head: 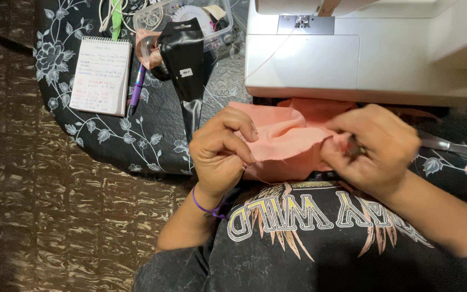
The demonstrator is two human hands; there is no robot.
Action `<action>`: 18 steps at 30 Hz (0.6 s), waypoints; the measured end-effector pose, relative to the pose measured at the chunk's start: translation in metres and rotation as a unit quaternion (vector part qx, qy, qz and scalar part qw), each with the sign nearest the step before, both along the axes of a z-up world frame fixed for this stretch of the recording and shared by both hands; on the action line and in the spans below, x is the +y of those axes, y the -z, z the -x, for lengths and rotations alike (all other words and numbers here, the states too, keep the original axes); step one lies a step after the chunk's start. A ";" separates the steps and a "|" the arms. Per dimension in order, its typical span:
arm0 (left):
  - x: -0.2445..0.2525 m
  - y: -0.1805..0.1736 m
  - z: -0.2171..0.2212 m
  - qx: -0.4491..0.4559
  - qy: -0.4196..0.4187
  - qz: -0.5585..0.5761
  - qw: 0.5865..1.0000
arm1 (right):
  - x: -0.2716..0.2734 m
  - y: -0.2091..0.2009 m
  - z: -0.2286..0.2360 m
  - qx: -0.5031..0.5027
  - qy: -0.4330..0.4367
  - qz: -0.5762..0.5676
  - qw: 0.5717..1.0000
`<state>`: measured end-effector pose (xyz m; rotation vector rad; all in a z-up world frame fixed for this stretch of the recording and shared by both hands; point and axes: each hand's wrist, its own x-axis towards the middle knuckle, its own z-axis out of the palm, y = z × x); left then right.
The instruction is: The person uses a seam ripper to remove stitches from a piece of pink fabric held in their hands. They carefully work along the seam, pulling out the thread, and then inspect the fabric by turning it over.
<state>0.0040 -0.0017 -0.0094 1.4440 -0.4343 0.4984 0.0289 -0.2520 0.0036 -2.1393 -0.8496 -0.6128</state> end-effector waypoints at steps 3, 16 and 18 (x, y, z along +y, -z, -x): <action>-0.001 -0.005 -0.002 0.039 -0.020 -0.013 0.999 | 0.004 0.016 -0.001 0.170 -0.059 -0.017 0.984; 0.017 -0.005 -0.028 0.170 -0.050 -0.005 0.984 | -0.016 0.011 0.012 0.614 -0.149 -0.266 0.728; 0.017 -0.002 -0.027 0.215 -0.066 0.021 0.974 | -0.017 0.012 0.015 0.646 -0.139 -0.315 0.681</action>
